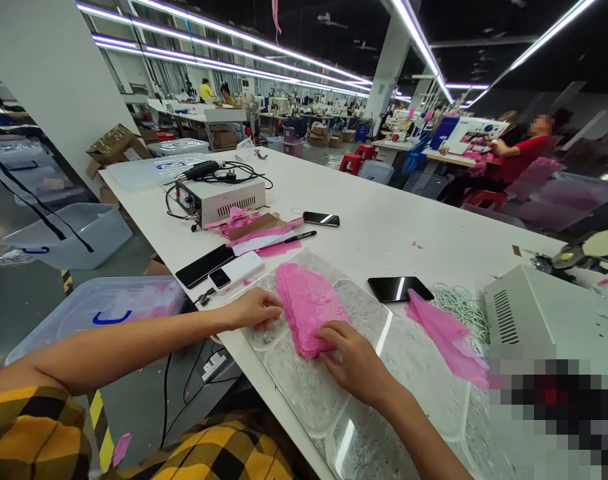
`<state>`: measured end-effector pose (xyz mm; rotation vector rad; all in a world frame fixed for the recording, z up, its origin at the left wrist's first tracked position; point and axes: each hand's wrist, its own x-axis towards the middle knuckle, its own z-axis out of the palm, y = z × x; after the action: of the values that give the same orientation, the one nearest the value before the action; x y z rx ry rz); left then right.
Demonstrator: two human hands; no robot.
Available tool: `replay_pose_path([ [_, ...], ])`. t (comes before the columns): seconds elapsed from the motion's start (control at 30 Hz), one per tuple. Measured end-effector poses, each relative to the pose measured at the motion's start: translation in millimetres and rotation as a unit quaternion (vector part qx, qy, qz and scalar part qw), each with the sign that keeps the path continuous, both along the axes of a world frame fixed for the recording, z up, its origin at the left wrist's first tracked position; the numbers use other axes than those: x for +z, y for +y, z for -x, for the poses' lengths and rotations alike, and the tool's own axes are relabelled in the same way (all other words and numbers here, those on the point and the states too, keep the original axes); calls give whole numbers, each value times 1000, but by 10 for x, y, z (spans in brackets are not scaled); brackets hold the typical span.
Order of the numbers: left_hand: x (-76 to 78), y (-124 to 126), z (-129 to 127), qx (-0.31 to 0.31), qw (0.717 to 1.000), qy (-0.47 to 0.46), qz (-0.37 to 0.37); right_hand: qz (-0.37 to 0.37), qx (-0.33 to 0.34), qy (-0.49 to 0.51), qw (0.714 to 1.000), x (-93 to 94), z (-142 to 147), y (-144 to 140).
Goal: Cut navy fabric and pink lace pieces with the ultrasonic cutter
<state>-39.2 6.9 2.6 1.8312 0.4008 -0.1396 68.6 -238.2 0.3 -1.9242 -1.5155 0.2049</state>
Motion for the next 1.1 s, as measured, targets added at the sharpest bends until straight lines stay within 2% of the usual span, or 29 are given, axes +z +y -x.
replay_pose_path([
  [0.1, 43, -18, 124, -57, 990, -99, -83, -7, 1, -9, 1000, -120, 30, 18],
  [0.2, 25, -103, 83, -130, 970, -160, -127, 10, -5, 2, 1000, -157, -17, 52],
  [0.27, -31, -150, 11, -198, 938, -213, -187, 27, -9, 11, 1000, -144, -46, 66],
  [0.37, -136, -183, -78, -286, 873, -283, -276, 50, -24, 23, 998, -116, -55, 76],
  [0.43, -191, -196, -105, -302, 859, -300, -284, 62, -36, 29, 997, -103, -43, 82],
  [0.6, -218, -267, -126, -294, 866, -317, -251, 74, -48, 44, 995, -78, -14, 106],
  [0.83, -87, -321, -161, -292, 886, -272, -235, 55, -52, 53, 996, -67, -3, 89],
  [1.0, -46, -310, -226, -266, 924, -236, -139, 7, -64, 38, 997, -55, 30, 42],
  [1.1, -41, -305, -307, -228, 943, -213, -120, -50, -94, 11, 994, -39, 97, -15],
])
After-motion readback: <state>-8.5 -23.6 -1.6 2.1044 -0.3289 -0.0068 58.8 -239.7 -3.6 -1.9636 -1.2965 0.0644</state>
